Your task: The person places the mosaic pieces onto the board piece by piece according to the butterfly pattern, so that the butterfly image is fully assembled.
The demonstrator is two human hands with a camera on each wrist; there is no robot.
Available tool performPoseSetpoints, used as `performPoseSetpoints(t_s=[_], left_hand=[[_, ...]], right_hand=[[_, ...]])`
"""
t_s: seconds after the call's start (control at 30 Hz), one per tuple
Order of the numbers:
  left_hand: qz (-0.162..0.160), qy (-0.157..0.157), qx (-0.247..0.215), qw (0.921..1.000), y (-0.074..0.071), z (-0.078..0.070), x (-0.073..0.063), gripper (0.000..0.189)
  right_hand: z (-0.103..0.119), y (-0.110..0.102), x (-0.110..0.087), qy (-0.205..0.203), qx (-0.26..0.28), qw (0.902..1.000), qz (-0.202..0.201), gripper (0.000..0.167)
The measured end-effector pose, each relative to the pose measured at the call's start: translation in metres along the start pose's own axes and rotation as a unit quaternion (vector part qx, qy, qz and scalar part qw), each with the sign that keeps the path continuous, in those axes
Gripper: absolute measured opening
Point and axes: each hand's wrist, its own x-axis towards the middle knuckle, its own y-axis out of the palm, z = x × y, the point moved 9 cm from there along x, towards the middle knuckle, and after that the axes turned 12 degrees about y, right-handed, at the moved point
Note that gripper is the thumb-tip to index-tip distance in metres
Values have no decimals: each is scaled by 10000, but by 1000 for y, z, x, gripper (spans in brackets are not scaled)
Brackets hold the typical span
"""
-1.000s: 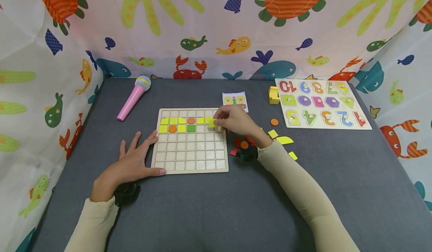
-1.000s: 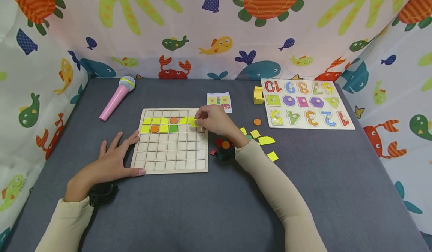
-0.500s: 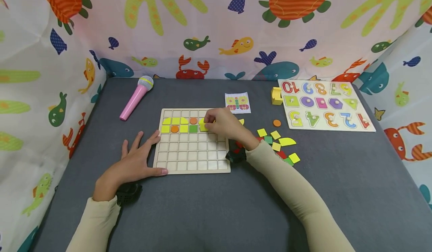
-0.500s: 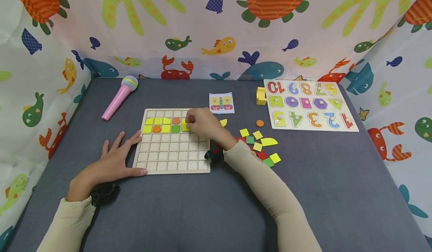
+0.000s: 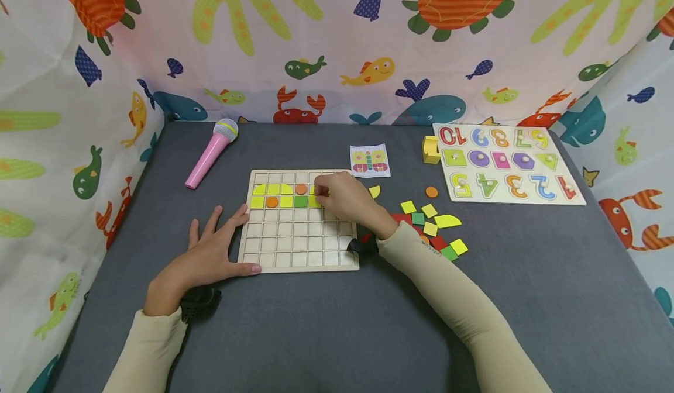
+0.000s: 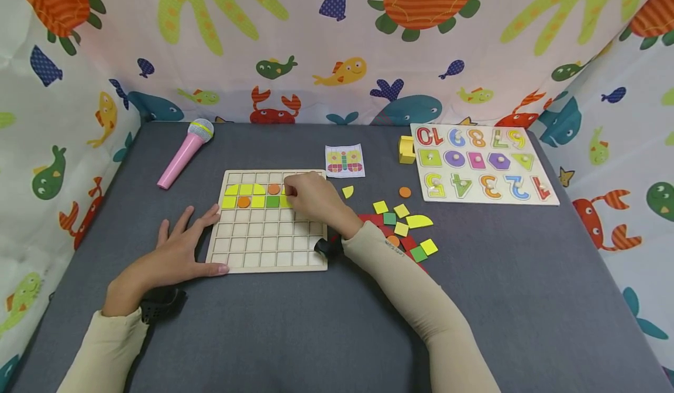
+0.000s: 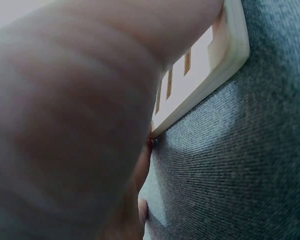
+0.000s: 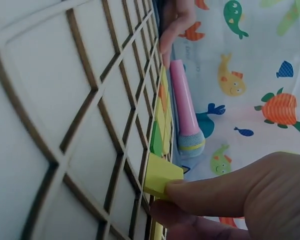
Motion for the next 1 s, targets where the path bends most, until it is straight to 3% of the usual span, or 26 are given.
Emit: performPoseSetpoints(t_s=[0.5, 1.0], left_hand=[[-15, 42, -23, 10000, -2, -3, -1, 124], [-4, 37, -20, 10000, -1, 0, 0, 123]], right_hand=[[5, 7, 4, 25, -883, 9959, 195, 11], [3, 9, 3, -69, -529, 9980, 349, 10]])
